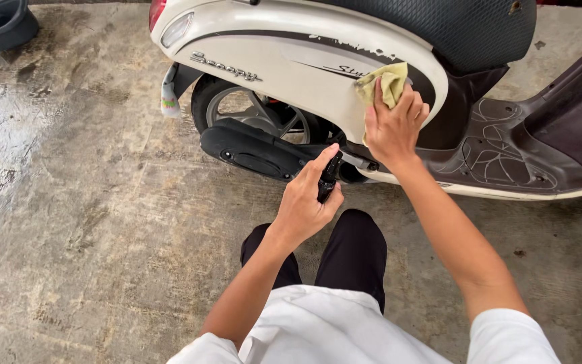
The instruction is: The person cleans the rear side panel of a white scooter using a yellow cloth and a spray bottle. They repeatedly spray the surface and wipe it down, focusing on the area around the 'Scoopy' and 'Stylish' decals.
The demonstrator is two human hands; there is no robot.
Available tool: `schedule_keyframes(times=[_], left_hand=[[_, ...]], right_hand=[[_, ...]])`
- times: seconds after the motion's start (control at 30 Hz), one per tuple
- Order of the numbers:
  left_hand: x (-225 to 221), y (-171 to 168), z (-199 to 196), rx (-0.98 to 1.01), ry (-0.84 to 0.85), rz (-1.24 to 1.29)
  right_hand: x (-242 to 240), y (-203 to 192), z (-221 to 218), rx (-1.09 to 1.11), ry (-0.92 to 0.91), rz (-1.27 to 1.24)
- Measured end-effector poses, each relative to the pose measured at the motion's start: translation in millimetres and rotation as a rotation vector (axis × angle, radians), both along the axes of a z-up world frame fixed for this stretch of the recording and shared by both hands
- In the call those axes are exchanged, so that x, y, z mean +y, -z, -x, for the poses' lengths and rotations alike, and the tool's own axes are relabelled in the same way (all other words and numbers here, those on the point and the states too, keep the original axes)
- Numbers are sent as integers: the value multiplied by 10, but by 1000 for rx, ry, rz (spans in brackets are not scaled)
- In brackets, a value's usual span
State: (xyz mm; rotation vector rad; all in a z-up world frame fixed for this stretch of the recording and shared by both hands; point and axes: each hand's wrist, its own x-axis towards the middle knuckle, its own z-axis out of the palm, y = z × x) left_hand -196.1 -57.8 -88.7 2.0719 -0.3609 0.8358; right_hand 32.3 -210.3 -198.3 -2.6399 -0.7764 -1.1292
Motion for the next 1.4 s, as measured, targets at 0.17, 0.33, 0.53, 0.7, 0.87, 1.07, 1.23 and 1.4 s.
schedule_keyframes(times=[0.17,0.33,0.53,0.7,0.87,1.07,1.23,1.4], left_hand=[[39,79,139,178,-54,31],[251,-51,283,59,-20,1],[485,-33,193,32,53,27],[736,103,210,120,76,64],[929,164,268,107,77,52],[1079,148,279,113,54,61],[994,219,248,120,74,43],[870,260,225,121,96,34]], right_hand=[[50,365,-82,-196,154,-149],[207,664,-77,-32,109,-279],[334,502,53,-15,52,-271],[162,629,-17,36,-34,-460],[341,440,-53,-30,43,-277],[838,486,-302,-122,-52,-308],[161,738,-61,-43,-10,-111],[-20,548,-140,-76,10,-120]])
